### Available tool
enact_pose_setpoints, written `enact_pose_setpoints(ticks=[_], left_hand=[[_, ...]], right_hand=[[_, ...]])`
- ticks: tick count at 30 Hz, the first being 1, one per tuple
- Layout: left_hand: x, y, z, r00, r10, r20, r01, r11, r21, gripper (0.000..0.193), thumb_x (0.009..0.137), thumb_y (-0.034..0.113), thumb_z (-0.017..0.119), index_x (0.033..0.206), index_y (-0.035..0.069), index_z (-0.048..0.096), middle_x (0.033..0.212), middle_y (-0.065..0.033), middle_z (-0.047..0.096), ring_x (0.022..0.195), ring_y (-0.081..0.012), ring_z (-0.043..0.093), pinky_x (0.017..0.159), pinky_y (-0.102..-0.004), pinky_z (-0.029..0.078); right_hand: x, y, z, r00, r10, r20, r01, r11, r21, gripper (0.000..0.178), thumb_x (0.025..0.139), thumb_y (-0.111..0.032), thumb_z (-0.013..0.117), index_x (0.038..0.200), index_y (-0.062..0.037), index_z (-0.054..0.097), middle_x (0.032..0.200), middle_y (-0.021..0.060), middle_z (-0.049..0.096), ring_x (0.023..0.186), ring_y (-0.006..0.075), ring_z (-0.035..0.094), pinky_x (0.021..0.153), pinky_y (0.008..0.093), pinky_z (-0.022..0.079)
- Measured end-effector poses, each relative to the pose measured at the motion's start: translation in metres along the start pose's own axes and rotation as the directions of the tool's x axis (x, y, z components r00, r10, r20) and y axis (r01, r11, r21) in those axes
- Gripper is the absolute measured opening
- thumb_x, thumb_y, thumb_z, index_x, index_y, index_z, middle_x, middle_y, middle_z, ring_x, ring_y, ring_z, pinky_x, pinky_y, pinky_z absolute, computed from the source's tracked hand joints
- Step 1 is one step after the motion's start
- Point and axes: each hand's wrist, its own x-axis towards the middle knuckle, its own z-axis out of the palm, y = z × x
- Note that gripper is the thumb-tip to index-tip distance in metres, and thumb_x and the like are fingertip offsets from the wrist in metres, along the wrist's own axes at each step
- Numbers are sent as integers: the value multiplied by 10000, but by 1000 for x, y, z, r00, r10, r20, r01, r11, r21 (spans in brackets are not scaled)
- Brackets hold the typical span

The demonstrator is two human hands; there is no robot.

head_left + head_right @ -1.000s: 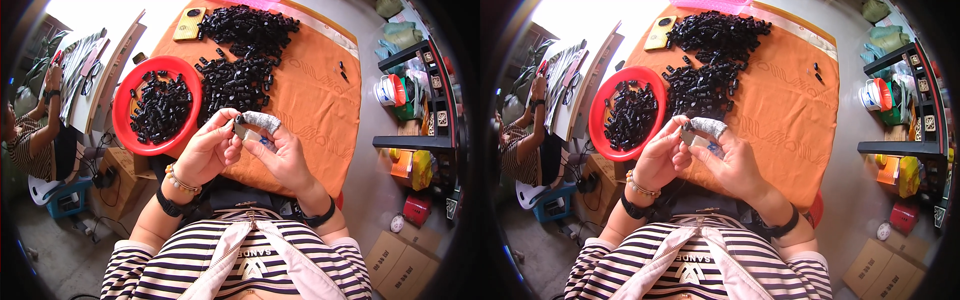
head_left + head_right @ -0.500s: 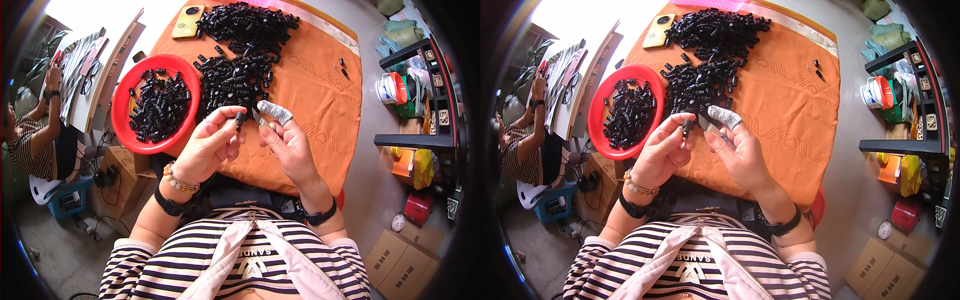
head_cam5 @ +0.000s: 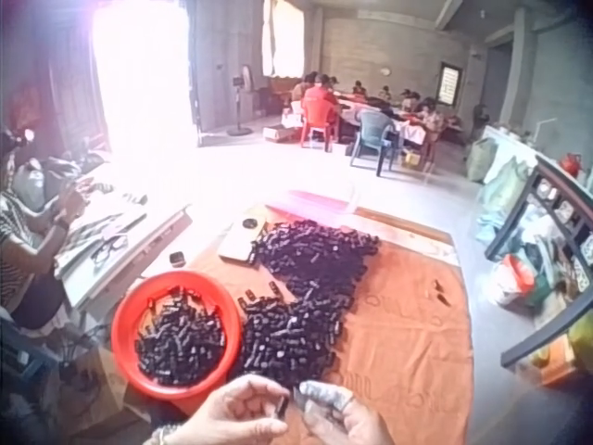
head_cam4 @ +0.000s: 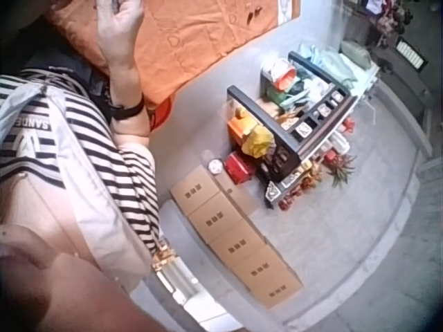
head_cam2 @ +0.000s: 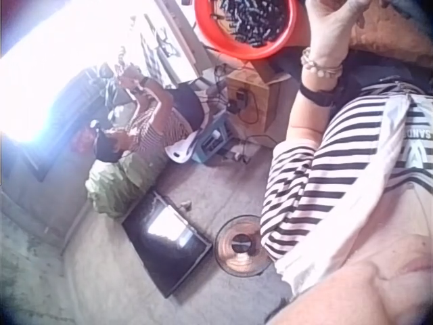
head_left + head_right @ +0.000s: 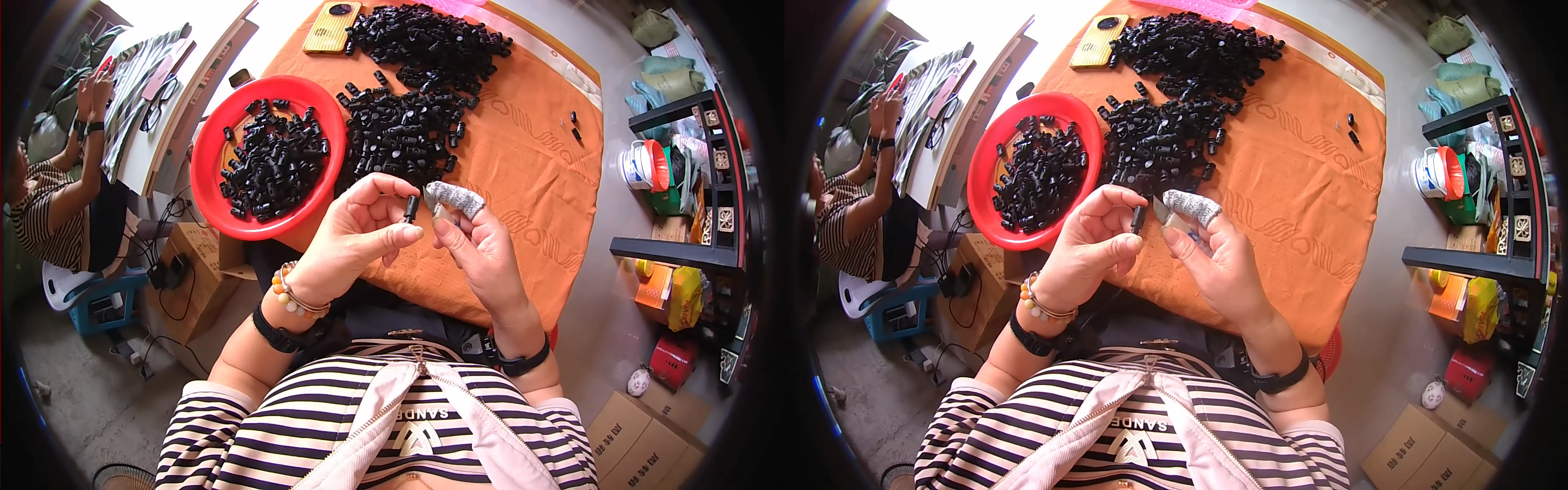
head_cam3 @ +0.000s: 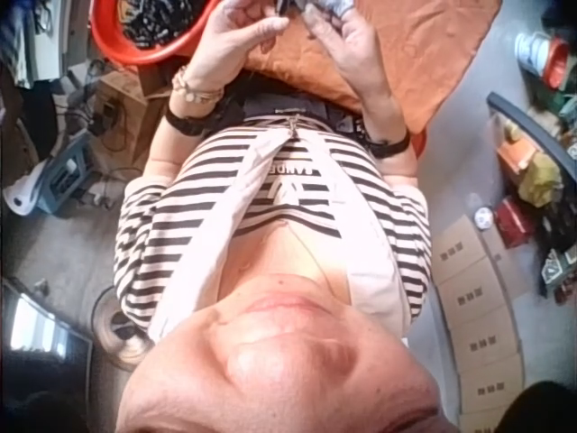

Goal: The person is manually assembling small black shoe components at a workbench in a factory setting.

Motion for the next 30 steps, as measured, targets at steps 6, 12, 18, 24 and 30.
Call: enact_pose_setpoints(ticks=[6,12,18,24,30], left_hand=[[1,-2,-4,993,-117,-14,110,965,-239,313,876,122,537,1167,55,442,768,-21,512,560,-52,459,485,-178,371],[2,-4,-7,983,-176,60,185,896,-403,339,911,151,460,1229,63,384,807,-61,522,576,-73,463,488,-188,386],[4,-9,-10,976,-161,145,212,848,-485,358,912,143,457,1246,47,369,795,-57,502,552,-77,426,473,-196,379],[2,-9,-9,977,-175,125,214,854,-475,339,916,142,460,1239,74,385,767,-39,510,550,-66,410,468,-189,347],[-1,-6,-10,976,-150,159,204,885,-419,262,943,175,443,1190,90,423,813,-7,501,661,-53,462,542,-188,372]], right_hand=[[-1,0,1,1000,3,0,-3,1000,4,363,876,-86,575,1211,-2,462,1056,26,560,907,51,506,776,196,421],[-3,-4,4,1000,7,10,-7,1000,5,386,875,-72,571,1229,4,439,1076,49,567,949,59,511,827,204,411],[-5,-9,6,1000,-7,15,7,1000,-4,395,866,-46,572,1232,12,433,1074,66,578,942,65,522,815,204,420],[-5,-9,10,1000,-16,27,17,999,-47,386,853,-36,582,1212,23,451,1104,85,584,967,77,527,829,217,430],[-5,-9,11,999,-40,33,44,991,-126,378,843,-43,596,1193,26,472,1096,93,598,944,76,539,799,216,445]])
